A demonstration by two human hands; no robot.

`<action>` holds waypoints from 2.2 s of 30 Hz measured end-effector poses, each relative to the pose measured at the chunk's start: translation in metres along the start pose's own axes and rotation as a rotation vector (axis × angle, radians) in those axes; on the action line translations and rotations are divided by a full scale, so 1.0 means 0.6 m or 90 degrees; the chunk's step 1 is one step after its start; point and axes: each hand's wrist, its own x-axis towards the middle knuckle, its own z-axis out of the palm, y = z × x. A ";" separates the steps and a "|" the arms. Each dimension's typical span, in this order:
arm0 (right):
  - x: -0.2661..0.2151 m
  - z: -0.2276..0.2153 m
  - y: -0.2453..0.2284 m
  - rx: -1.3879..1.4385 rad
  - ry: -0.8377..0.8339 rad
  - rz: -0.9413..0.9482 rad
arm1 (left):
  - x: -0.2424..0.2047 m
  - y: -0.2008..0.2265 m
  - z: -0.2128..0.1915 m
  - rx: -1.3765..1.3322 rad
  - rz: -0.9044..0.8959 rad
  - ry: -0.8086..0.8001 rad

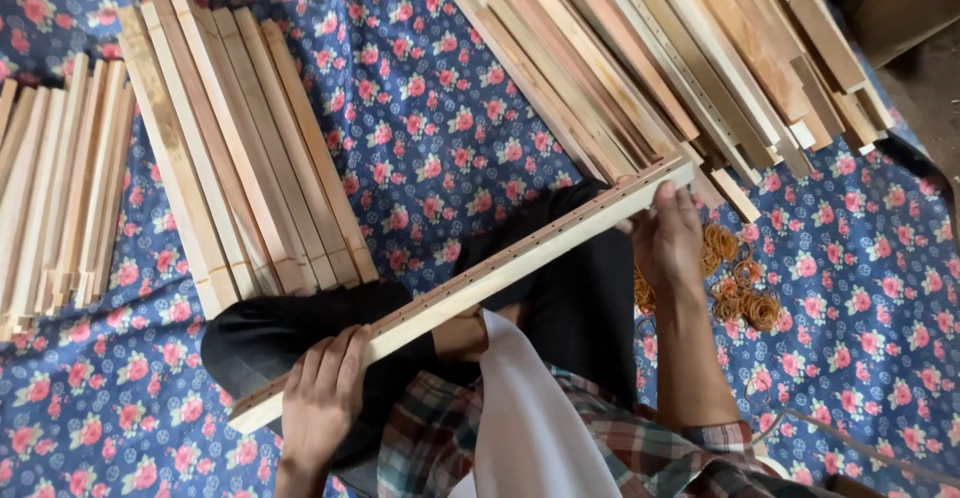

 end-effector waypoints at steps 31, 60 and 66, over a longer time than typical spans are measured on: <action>0.036 -0.228 0.124 -0.352 0.215 0.086 | 0.362 0.235 0.189 -0.539 -0.294 -0.636; 0.058 -0.158 0.141 -0.008 -0.005 0.223 | 0.346 0.216 0.141 -0.627 -0.332 -0.658; 0.051 -0.131 0.115 -0.250 -0.112 0.139 | 0.335 0.209 0.130 -0.622 -0.333 -0.660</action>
